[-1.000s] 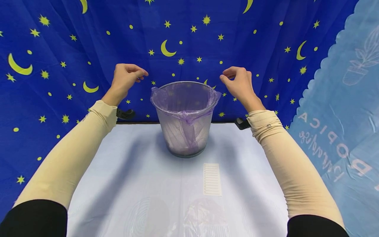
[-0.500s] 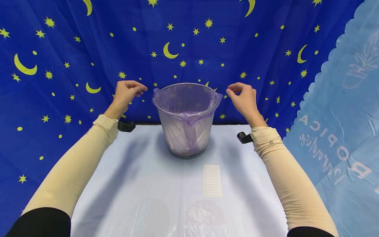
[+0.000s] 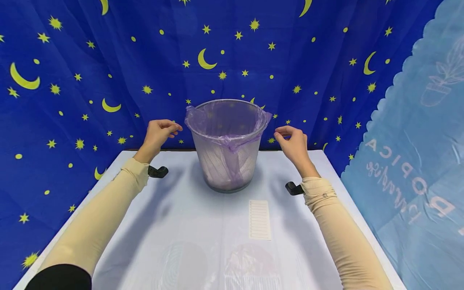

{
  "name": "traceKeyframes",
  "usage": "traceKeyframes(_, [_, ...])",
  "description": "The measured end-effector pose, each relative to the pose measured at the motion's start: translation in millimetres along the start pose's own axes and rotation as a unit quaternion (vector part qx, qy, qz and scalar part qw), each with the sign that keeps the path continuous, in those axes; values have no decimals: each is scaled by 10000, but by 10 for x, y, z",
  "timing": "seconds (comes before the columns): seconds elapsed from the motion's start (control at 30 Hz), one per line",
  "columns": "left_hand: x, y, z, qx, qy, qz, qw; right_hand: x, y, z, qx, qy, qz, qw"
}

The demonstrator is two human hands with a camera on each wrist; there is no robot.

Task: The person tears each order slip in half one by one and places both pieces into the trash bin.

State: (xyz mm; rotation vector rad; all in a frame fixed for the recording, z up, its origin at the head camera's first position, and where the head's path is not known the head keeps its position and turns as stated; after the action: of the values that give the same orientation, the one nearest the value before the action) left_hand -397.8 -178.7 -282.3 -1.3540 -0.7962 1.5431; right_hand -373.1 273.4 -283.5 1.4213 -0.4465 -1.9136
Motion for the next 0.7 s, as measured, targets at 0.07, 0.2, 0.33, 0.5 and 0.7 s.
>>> traceKeyframes(0.07, [35, 119, -32, -74, 29, 0, 10000, 87, -76, -37, 38, 36, 13, 10000])
traceKeyframes(0.2, [115, 333, -106, -287, 76, -34, 9996, 255, -200, -122, -12, 87, 18, 10000])
traceKeyframes(0.33, [190, 508, -165, -451, 76, -91, 9989, 390, -299, -224, 2, 169, 198, 9997])
traceKeyframes(0.5, [288, 693, -244, -537, 109, -204, 9983, 542, -415, -356, 62, 237, 375, 9990])
traceKeyframes(0.7, [414, 905, -344, -548, 105, -179, 9983, 796, -568, -569, 240, 385, 531, 9976])
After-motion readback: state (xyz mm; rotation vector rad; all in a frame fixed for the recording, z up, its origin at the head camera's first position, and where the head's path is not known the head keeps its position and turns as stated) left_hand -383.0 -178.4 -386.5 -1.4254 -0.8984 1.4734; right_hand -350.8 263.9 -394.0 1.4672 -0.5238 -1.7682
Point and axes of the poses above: each hand's wrist, its own z-axis towards the middle knuckle, its own x-axis out of the palm, y = z × x, the point moved 6 cm from there along z, towards the middle knuckle, and after that the axes turned 13 degrees about y, right-handed, at the moved point
